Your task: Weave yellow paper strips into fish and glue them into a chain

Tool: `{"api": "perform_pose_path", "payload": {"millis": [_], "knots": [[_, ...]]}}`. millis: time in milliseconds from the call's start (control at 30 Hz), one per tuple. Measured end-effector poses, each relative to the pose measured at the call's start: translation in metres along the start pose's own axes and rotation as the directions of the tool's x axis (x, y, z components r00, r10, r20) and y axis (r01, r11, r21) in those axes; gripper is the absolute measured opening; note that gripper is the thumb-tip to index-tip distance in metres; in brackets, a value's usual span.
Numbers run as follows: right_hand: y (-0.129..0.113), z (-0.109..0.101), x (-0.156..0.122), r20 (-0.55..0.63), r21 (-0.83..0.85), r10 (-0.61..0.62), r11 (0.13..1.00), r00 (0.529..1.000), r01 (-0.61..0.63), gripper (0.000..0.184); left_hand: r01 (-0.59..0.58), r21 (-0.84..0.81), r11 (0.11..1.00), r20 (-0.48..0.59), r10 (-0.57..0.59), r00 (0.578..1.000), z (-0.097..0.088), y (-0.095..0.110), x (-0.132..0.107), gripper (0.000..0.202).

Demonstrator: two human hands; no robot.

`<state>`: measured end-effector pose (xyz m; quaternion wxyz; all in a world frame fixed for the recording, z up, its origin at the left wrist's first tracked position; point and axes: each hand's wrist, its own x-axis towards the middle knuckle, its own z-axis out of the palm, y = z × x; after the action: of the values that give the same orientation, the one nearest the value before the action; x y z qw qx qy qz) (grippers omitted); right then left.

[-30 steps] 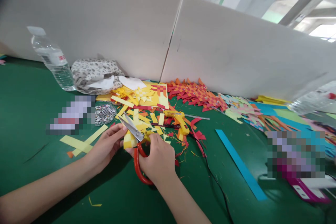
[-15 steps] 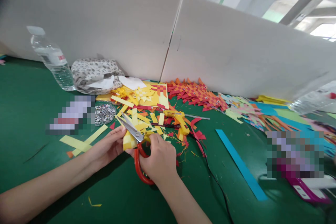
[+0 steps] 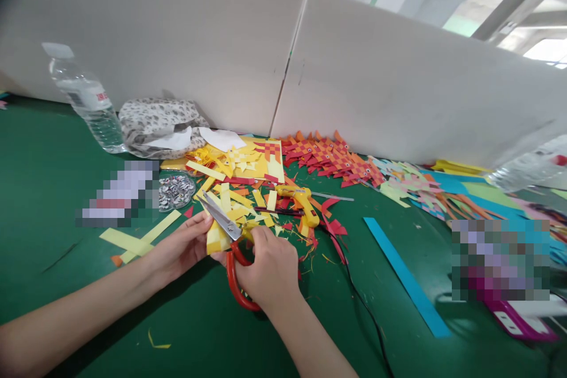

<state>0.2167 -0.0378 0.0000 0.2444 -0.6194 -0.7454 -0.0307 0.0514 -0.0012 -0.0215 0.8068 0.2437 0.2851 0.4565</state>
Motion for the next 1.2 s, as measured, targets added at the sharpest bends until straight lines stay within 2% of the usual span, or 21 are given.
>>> {"api": "perform_pose_path", "payload": {"millis": [333, 700, 933, 1200], "knots": [[-0.0010, -0.0023, 0.0006, 0.005, -0.020, 0.006, 1.000, 1.000, -0.006, 0.040, -0.040, 0.015, 0.999, -0.016, 0.040, 0.999, -0.0005, 0.0002, 0.0001, 0.016], [0.0011, 0.0007, -0.0002, -0.035, 0.009, 0.000, 1.000, 0.999, 0.000, 0.041, -0.051, 0.039, 0.998, -0.029, 0.052, 0.998, 0.0003, 0.0014, 0.0002, 0.015], [0.0003, -0.0006, -0.0006, -0.050, 0.063, 0.039, 0.997, 0.998, -0.036, 0.042, -0.087, 0.063, 0.994, -0.041, 0.089, 0.995, 0.0016, 0.0054, -0.0002, 0.015], [-0.0007, -0.0024, -0.0002, -0.031, 0.025, 0.016, 1.000, 0.999, -0.015, 0.042, -0.112, 0.109, 0.988, -0.063, 0.119, 0.991, 0.0048, 0.0081, -0.0014, 0.018]]}}
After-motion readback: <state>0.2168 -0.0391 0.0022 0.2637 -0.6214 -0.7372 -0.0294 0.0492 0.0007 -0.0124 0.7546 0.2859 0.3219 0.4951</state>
